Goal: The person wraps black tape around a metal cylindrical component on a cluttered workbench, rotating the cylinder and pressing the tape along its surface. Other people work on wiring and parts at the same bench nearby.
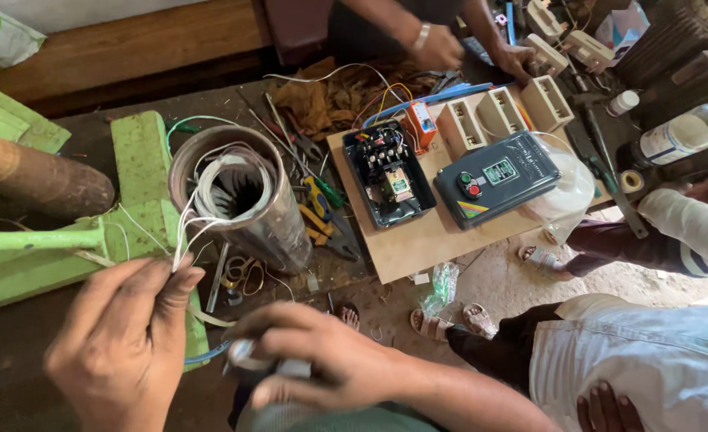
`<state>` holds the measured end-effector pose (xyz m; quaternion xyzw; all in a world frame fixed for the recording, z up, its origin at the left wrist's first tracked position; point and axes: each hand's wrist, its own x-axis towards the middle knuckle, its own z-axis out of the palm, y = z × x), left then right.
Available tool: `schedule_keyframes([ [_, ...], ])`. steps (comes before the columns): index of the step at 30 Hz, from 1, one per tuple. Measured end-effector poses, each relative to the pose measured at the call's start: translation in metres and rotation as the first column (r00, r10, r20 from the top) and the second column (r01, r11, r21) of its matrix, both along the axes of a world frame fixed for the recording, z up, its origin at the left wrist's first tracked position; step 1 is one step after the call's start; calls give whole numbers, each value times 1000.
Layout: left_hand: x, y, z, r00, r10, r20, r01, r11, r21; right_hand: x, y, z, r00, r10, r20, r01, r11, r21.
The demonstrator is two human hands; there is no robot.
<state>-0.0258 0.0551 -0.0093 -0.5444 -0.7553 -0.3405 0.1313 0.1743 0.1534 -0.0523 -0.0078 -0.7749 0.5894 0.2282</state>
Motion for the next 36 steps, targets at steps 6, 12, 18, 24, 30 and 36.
schedule_keyframes([
  [6, 2, -30, -15, 993, -40, -108, 38, 999, -18, 6, -10, -7, 983, -180, 40, 180, 984, -5],
  [12, 24, -55, -56, 876, -162, 455, 210, 976, -57, 5, -22, -2, 946, -322, 42, 309, 932, 190],
  [18, 13, -56, -77, 913, -291, 286, 277, 957, 89, -5, -35, 2, 917, -376, 136, 334, 907, 256],
  [24, -16, -73, -94, 525, -348, 777, 438, 893, 104, -9, -45, 16, 952, -233, 200, 200, 965, 172],
  [30, -32, -65, -125, 722, -339, 604, 211, 938, 274, -4, -53, 12, 930, -283, 236, 276, 959, 64],
  [36, -45, -41, -162, 191, -192, 963, 511, 857, 69, -5, -61, -15, 894, -394, 213, 406, 914, -16],
])
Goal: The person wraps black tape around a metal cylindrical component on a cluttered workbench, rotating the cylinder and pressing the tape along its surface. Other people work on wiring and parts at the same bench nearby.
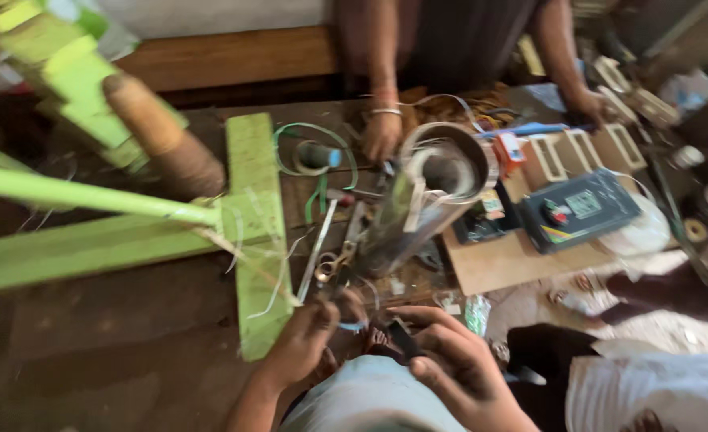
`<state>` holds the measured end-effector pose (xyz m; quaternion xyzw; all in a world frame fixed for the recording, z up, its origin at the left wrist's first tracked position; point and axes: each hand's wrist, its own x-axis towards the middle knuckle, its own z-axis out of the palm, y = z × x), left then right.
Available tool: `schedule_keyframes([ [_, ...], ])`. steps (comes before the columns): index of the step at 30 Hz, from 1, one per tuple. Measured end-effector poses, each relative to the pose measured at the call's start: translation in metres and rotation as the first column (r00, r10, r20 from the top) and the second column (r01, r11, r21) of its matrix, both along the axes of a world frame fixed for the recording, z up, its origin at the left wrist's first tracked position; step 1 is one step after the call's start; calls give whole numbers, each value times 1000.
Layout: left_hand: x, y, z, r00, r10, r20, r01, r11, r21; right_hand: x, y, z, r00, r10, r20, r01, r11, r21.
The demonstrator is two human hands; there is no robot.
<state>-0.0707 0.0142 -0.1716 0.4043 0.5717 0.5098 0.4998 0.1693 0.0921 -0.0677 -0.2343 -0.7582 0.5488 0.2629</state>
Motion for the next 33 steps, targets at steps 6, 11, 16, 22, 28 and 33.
schedule_keyframes([
  [6, -7, -48, -12, 941, 27, 337, -59, 995, 84, 1, -8, -20, 999, 51, -9, -51, 998, -23],
  [11, 10, -62, -1, 855, -41, 517, -117, 956, 269, -15, -11, -21, 989, 126, 80, -119, 989, -91],
  [16, 25, -68, 11, 882, 225, 414, -309, 940, 148, -53, -6, -11, 964, -37, 263, -35, 964, 264],
  [22, 27, -51, 36, 864, 279, 419, -364, 921, 138, -78, 2, 3, 966, -22, 257, -94, 897, 431],
  [28, 23, -49, 54, 871, 344, 350, -429, 880, 203, -70, 2, 11, 951, -32, 307, -117, 882, 457],
  [33, 30, -53, 64, 858, 514, 20, -492, 809, 321, -62, -14, 45, 945, 169, 280, -244, 935, 258],
])
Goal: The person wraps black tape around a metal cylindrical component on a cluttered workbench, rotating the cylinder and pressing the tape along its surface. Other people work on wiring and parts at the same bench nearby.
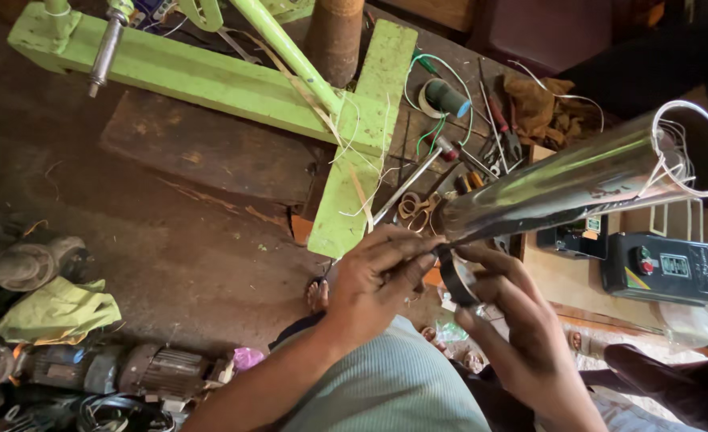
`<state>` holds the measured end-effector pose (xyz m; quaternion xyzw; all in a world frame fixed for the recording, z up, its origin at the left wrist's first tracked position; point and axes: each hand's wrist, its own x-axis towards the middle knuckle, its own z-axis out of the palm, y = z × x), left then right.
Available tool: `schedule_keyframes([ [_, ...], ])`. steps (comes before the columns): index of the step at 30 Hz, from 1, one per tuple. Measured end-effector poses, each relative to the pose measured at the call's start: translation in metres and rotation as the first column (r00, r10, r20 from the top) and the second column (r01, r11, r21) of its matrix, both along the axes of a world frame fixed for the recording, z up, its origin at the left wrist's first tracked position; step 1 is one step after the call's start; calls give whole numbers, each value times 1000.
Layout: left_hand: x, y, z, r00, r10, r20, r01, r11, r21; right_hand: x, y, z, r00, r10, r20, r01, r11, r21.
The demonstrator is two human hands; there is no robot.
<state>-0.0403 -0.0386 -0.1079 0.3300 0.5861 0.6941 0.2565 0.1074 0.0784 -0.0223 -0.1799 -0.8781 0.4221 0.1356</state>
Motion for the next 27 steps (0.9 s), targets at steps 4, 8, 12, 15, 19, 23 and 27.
schedule_keyframes([
  [4, -1, -2, 0, 997, -56, -59, 59, 996, 61, -11, -10, 14, 984, 119, -135, -137, 982, -134],
  [8, -3, 1, -2, 996, -85, -27, 88, 986, 144, -33, -2, -29, 976, -183, -117, 162, 972, -171],
  [12, -3, 10, 0, 993, -87, -77, 76, 988, -135, -27, 20, -77, 948, -176, -266, 151, 982, -111],
  [15, -7, 13, 0, 973, -61, -223, 51, 997, -52, -11, 33, -78, 985, 46, -166, 36, 887, 460],
  [19, -13, 5, -1, 966, -142, -218, 141, 990, -20, 9, 12, -42, 913, -325, 247, 200, 883, 424],
  [23, -16, 3, 3, 959, -260, 112, 275, 949, -155, 4, -9, -9, 981, -174, -89, 147, 957, -251],
  [27, -20, 10, 5, 954, -283, 95, 276, 958, 82, -12, -3, -14, 979, -180, -98, 137, 930, -340],
])
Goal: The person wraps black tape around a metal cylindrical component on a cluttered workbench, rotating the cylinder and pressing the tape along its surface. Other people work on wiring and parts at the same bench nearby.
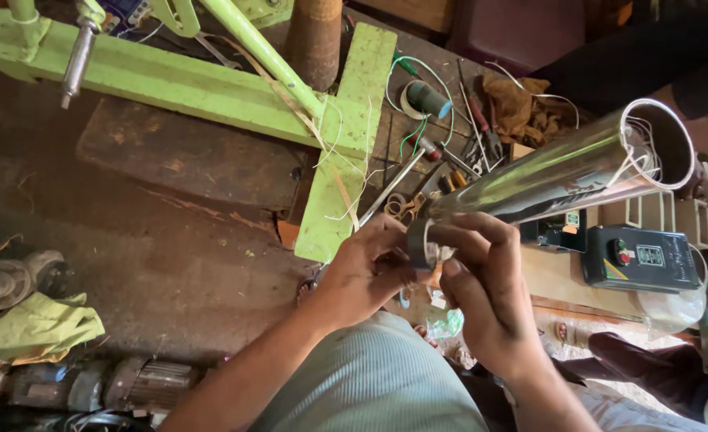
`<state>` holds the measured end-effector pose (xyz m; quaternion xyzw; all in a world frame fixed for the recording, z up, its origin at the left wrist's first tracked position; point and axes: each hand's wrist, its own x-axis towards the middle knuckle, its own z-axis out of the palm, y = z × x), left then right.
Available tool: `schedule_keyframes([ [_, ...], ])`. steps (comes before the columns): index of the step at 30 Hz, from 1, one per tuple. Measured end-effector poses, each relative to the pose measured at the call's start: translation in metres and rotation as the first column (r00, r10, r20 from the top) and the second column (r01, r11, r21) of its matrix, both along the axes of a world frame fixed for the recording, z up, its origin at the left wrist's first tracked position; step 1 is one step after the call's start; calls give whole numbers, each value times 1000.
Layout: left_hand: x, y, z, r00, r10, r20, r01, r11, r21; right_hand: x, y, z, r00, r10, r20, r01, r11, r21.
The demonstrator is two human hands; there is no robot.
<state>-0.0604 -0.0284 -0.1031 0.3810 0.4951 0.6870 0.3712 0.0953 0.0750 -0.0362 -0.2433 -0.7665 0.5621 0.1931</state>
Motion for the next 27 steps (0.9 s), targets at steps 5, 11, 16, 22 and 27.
schedule_keyframes([
  [5, 9, 10, -4, 920, 307, -243, -297, 952, 80, 14, -2, -36, 971, -127, -202, 175, 954, 243],
  [11, 9, 12, -11, 892, -184, 414, 258, 957, -131, 10, 22, -63, 998, -58, 31, 38, 891, 452],
  [16, 3, 1, -12, 920, 114, -375, -128, 992, -11, 12, 8, -18, 992, -95, 84, 0, 664, 748],
  [22, 6, 2, -8, 999, -6, 48, 8, 999, -42, 16, -3, 10, 996, -29, 85, 32, 999, -32],
  [27, 5, 14, -2, 999, 28, 22, -25, 994, -109, 9, -4, -20, 960, -226, -168, 277, 867, 415],
])
